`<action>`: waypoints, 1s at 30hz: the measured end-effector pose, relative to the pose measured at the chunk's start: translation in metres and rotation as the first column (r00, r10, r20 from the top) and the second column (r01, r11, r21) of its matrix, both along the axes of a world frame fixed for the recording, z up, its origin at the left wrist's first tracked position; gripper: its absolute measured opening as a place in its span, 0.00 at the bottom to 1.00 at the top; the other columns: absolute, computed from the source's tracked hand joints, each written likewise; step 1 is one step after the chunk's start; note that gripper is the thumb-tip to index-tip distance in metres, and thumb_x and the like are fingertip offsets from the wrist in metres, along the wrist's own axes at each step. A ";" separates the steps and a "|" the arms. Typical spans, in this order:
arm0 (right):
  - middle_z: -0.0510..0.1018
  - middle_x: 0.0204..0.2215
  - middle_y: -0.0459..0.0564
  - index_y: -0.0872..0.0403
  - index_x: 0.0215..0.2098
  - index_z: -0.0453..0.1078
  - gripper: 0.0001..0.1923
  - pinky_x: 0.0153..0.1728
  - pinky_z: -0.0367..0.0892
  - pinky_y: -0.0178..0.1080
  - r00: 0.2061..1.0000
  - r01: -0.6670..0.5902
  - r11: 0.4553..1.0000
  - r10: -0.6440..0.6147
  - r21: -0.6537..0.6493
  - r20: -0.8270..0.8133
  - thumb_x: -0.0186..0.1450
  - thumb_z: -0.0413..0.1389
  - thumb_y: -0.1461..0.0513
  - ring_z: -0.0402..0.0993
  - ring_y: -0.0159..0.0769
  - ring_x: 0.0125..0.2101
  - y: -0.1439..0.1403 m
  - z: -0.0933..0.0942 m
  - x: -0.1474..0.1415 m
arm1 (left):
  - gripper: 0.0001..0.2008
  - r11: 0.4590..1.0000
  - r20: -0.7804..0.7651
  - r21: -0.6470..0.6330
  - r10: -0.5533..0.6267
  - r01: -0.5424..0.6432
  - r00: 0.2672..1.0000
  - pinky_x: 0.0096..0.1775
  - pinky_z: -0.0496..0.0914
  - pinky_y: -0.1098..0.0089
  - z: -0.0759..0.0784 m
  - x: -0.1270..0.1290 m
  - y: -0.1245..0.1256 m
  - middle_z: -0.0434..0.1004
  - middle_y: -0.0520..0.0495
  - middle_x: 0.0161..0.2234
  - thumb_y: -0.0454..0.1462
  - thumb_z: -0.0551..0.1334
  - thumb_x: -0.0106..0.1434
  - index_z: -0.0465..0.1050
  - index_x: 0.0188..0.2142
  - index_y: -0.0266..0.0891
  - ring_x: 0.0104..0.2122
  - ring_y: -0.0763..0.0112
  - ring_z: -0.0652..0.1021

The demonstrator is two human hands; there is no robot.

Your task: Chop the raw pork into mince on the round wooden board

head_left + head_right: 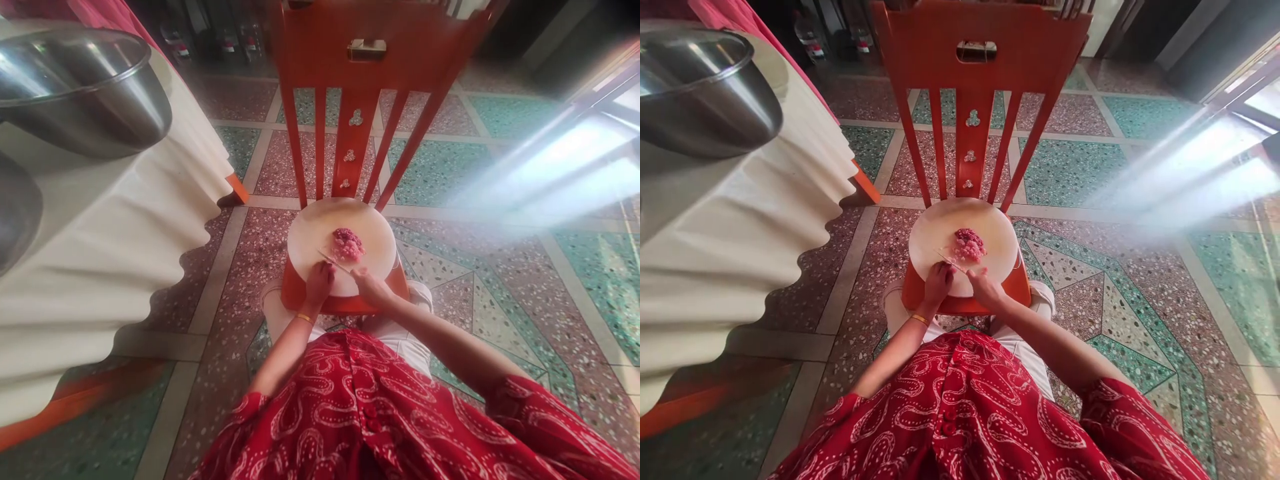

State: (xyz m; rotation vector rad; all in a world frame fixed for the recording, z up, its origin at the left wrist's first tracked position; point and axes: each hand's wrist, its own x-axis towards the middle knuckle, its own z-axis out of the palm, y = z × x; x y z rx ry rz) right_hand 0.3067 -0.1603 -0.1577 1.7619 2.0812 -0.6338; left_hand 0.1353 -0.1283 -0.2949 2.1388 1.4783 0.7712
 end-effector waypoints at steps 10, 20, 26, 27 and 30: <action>0.77 0.37 0.57 0.56 0.60 0.54 0.22 0.34 0.67 0.35 0.994 -0.079 0.997 0.080 0.015 -0.069 0.68 0.44 0.67 0.76 0.39 0.36 0.056 -0.019 -0.060 | 0.15 0.998 -0.001 -0.070 -0.003 0.003 1.000 0.55 0.61 0.51 -0.012 -0.002 0.005 0.69 0.36 0.49 0.32 0.51 0.67 0.64 0.53 0.36 0.53 0.53 0.67; 0.77 0.36 0.55 0.52 0.67 0.46 0.33 0.33 0.65 0.33 0.999 -0.051 0.999 0.051 -0.005 0.009 0.65 0.45 0.71 0.76 0.37 0.33 0.016 -0.013 0.007 | 0.12 0.998 0.028 -0.052 -0.026 0.027 0.999 0.56 0.62 0.53 0.007 -0.004 -0.001 0.69 0.36 0.49 0.34 0.51 0.68 0.68 0.48 0.37 0.53 0.54 0.67; 0.76 0.40 0.59 0.54 0.63 0.55 0.27 0.33 0.66 0.35 0.998 -0.055 0.998 0.055 0.012 -0.039 0.65 0.43 0.70 0.75 0.40 0.36 0.007 -0.002 -0.001 | 0.10 0.999 0.020 -0.036 -0.029 0.030 0.999 0.55 0.62 0.54 0.006 -0.005 -0.002 0.69 0.37 0.48 0.34 0.52 0.68 0.69 0.46 0.39 0.52 0.55 0.67; 0.76 0.40 0.60 0.55 0.63 0.55 0.27 0.33 0.67 0.35 0.997 -0.064 0.998 0.064 0.001 -0.049 0.65 0.43 0.70 0.75 0.40 0.37 0.007 -0.003 -0.006 | 0.10 0.999 0.019 -0.039 -0.028 0.029 0.999 0.55 0.63 0.53 0.005 -0.005 -0.002 0.69 0.37 0.47 0.33 0.52 0.68 0.69 0.46 0.39 0.51 0.55 0.67; 0.77 0.37 0.59 0.56 0.66 0.48 0.31 0.37 0.68 0.38 0.997 -0.076 0.997 0.075 -0.031 -0.023 0.65 0.44 0.70 0.76 0.41 0.36 0.016 -0.011 -0.021 | 0.11 0.998 0.024 -0.050 -0.032 0.034 0.999 0.54 0.62 0.52 -0.001 -0.005 0.000 0.70 0.36 0.47 0.33 0.52 0.68 0.69 0.47 0.38 0.51 0.54 0.67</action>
